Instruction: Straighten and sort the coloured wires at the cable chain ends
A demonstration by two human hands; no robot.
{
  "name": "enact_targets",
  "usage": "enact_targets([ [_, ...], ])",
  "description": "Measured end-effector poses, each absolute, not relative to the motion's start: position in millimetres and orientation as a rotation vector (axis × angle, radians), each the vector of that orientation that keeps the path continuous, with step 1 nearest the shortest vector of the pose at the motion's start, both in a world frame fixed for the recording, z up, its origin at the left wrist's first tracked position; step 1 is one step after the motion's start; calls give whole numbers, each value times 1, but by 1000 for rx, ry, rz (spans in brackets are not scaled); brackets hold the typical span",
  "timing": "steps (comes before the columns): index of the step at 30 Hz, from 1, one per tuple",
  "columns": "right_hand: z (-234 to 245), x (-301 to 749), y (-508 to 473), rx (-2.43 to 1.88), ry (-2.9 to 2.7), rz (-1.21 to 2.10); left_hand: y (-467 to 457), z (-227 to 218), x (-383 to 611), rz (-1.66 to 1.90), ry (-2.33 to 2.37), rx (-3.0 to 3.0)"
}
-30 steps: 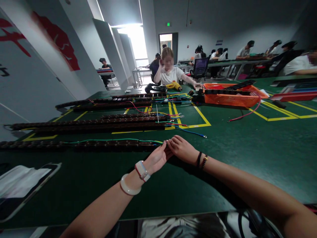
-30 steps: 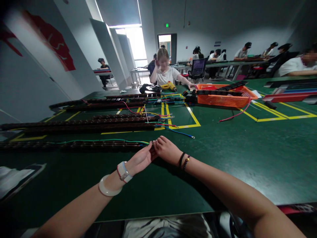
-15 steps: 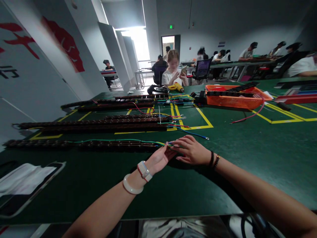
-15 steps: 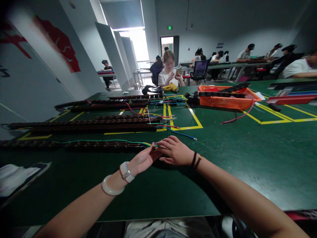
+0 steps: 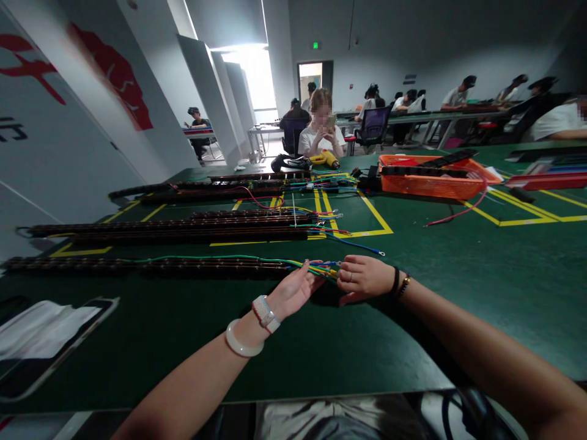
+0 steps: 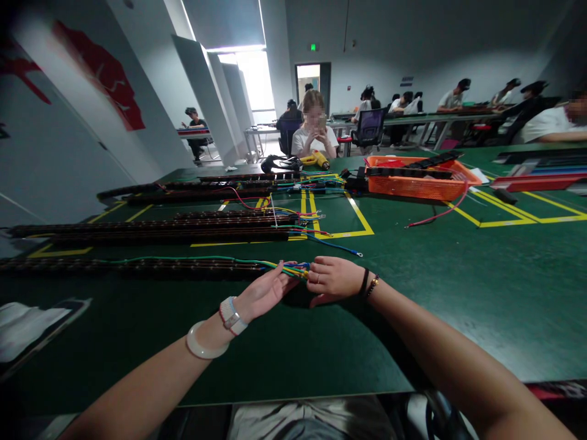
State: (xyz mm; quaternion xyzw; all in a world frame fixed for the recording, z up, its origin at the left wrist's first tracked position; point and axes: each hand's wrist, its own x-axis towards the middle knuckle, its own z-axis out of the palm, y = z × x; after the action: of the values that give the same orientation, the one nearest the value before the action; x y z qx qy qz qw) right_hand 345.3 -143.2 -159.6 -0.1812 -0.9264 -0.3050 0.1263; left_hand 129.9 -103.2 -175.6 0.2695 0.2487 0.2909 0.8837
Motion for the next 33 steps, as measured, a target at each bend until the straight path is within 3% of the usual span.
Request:
enact_targets([
  [33, -149, 352, -143, -601, -2748, -940, -101, -177, 128, 633, 484, 585],
])
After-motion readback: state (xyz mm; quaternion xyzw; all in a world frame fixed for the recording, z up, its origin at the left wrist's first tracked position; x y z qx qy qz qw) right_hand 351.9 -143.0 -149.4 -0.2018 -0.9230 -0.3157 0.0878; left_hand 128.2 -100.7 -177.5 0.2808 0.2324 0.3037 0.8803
